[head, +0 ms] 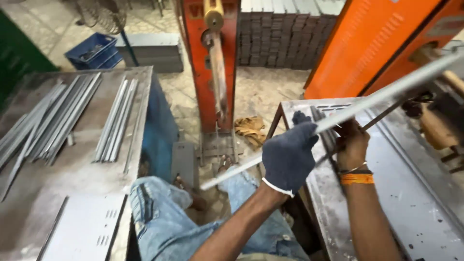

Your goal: Spot welding metal rails onto large flat metal panels at an industrial workstation.

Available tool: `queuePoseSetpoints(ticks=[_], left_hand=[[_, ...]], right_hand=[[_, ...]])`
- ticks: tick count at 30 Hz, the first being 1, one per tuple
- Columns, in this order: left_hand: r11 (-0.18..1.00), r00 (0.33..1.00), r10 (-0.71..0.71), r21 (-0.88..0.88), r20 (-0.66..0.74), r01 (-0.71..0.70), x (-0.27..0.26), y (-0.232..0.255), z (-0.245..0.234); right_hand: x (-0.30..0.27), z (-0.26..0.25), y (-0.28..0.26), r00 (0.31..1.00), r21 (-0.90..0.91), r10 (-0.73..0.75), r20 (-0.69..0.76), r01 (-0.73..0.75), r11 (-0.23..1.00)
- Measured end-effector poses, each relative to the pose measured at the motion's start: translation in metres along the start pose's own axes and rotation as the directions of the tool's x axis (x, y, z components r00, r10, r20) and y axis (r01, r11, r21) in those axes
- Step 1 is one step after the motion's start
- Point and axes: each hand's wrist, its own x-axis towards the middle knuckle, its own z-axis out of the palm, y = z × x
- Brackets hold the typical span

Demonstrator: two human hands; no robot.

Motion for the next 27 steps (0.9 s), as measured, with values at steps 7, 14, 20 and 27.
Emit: queuePoseSetpoints(ticks=[7, 14, 20, 27], left_hand=[[0.876, 0.927, 0.261, 0.337, 0.268, -0.344, -0.038, 0.039, -0.107], [0.634, 0.802, 0.485, 0.492, 0.348, -0.597, -0.024, -0.008, -0.147], [0.593, 0.819, 0.451, 0.566, 0.355, -0.572, -0.022, -0.093, -0.141], [0.62, 0.829, 0.419, 0.551, 0.369, -0.559, -0.024, -0.109, -0.136]], right_hand=[[-0.018, 0.074, 0.015, 0.974, 0.15, -0.087, 0.211, 0.055, 0.987], [-0.013, 0.132, 0.015, 0.901, 0.295, -0.191, 0.389, 0.074, 0.953], [-0.022, 0.129, 0.017, 0.815, 0.391, -0.279, 0.507, 0.071, 0.918], [-0.029, 0.008, 0.078, 0.572, 0.392, 0.733, 0.367, -0.81, 0.436]])
